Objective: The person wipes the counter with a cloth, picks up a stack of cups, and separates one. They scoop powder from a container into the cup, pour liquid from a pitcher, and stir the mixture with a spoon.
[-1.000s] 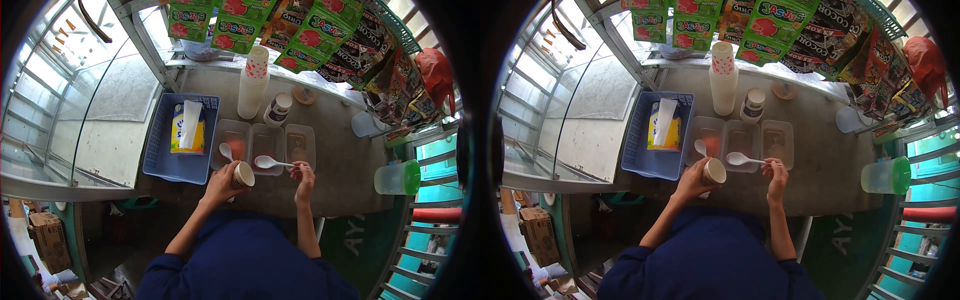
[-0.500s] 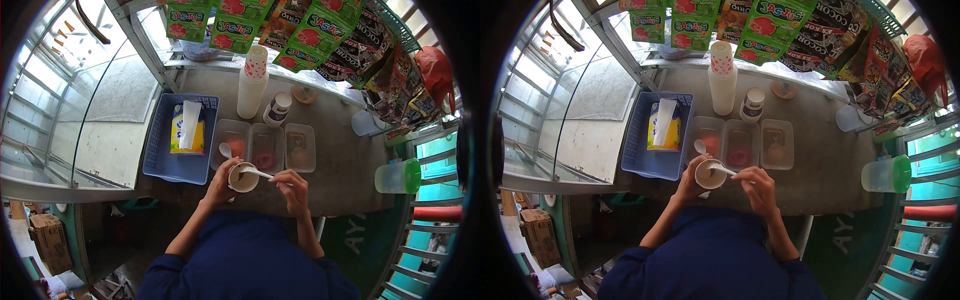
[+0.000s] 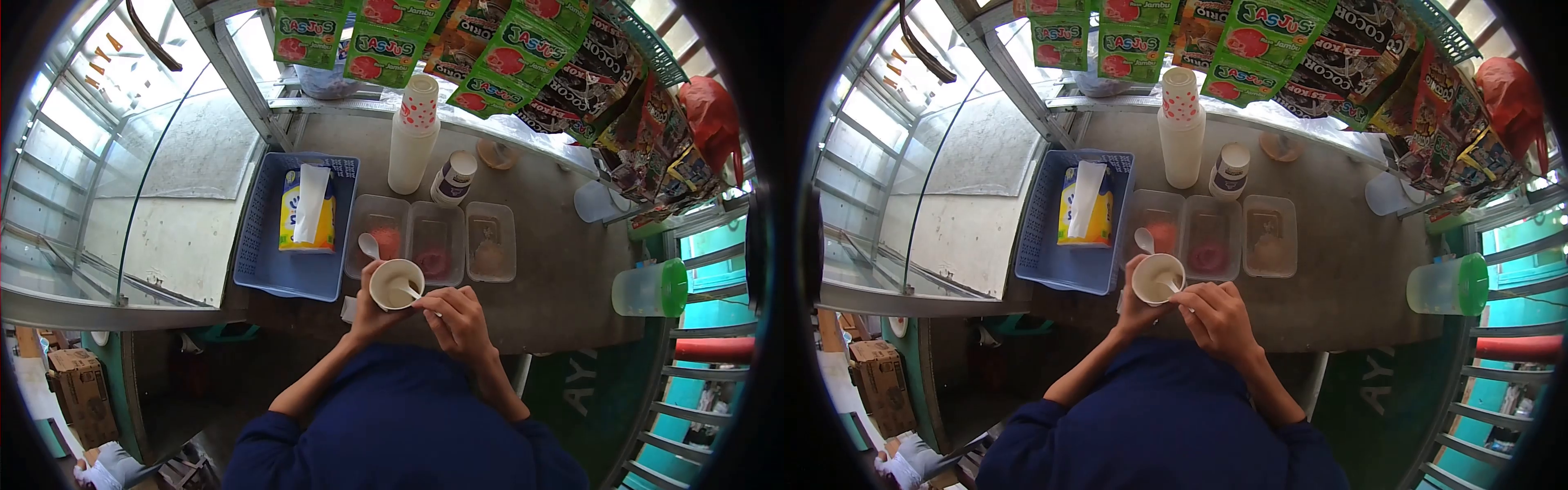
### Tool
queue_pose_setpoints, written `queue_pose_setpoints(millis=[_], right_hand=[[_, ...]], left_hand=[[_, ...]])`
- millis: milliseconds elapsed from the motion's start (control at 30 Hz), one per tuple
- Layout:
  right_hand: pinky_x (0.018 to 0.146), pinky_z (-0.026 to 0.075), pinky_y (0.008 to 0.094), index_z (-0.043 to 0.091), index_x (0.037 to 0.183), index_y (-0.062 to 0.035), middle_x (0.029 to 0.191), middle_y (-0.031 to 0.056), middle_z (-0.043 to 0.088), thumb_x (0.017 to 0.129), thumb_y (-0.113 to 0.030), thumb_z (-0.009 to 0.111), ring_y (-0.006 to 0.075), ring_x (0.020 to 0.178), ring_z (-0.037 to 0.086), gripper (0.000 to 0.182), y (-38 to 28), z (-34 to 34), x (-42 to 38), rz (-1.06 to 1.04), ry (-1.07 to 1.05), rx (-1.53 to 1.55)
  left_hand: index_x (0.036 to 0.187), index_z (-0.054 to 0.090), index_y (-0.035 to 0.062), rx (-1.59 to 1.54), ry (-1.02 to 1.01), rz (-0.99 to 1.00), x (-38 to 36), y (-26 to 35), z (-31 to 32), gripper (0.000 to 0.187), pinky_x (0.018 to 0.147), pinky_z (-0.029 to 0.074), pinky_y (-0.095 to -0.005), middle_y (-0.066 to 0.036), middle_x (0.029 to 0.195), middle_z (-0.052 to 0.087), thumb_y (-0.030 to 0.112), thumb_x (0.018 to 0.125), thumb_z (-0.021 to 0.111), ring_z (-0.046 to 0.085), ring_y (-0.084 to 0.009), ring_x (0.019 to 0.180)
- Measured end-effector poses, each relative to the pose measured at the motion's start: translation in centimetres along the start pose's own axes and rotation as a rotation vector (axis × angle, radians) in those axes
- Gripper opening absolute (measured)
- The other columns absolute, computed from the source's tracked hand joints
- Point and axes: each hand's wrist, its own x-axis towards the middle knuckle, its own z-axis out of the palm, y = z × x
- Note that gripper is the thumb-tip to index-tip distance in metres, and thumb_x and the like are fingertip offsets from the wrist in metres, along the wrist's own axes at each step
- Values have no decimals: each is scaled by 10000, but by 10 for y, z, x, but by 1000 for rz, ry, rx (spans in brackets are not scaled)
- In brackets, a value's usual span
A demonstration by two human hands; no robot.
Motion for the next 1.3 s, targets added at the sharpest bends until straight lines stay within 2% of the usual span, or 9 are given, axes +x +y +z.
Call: queue_pose_setpoints(millis=[200,300,400,467,567,733,833,1067,1300], right_hand=[[681,366,306,622,920,-106,835,28,634,821,-88,576,170,744,591,111,5,-4,-3,38,23,-27],[679,363,304,619,909,-106,830,24,635,820,-86,576,169,740,590,102,6,-8,-3,60,56,-53],[672,361,305,615,899,-103,825,21,636,817,-81,575,167,735,589,94,3,-10,-3,59,42,-74],[666,359,305,613,893,-100,822,19,637,815,-79,576,165,731,588,89,4,-9,-4,53,36,-72],[657,357,306,612,892,-94,799,15,637,809,-82,587,160,703,582,87,4,-3,-4,42,116,-91],[642,355,305,605,865,-84,739,7,627,798,-95,615,152,632,559,69,-1,2,-7,41,127,-143],[623,339,304,618,834,-77,758,11,641,802,-69,607,159,596,544,35,-4,4,-4,23,137,-149],[632,353,305,618,844,-69,778,12,649,831,-70,577,165,599,547,43,7,17,-8,60,167,-75],[650,404,310,632,869,-55,783,54,656,881,-105,538,193,622,551,107,20,31,-17,240,280,80]], left_hand=[[1189,343,60,-27,-75,-122,-6,5,12,741,840,506,-347,-118,1101,565,151,640,833,608,-237,1001],[1189,347,66,41,-87,4,-5,-2,14,740,840,506,-341,-128,1139,545,121,630,829,587,-264,1035],[1187,356,74,35,-63,69,-4,-6,11,741,896,469,-395,-149,1187,516,82,610,821,541,-309,1103],[1188,363,82,219,-46,299,4,-6,8,738,958,402,-463,-159,1214,498,55,596,804,487,-341,1160],[1183,374,84,326,-6,360,8,1,4,723,981,349,-497,-149,1214,505,63,594,793,473,-348,1171],[1170,406,81,414,16,350,9,3,0,687,949,361,-460,-128,1193,521,104,598,785,495,-328,1127],[1163,430,79,442,20,336,8,5,-1,670,930,361,-440,-119,1177,529,130,597,785,505,-314,1098],[1171,440,79,487,-4,325,9,4,-4,694,921,356,-424,-109,1161,538,143,576,792,509,-301,1086],[1175,439,84,467,-5,256,11,6,-10,726,926,351,-422,-102,1161,540,138,551,806,502,-296,1094]])
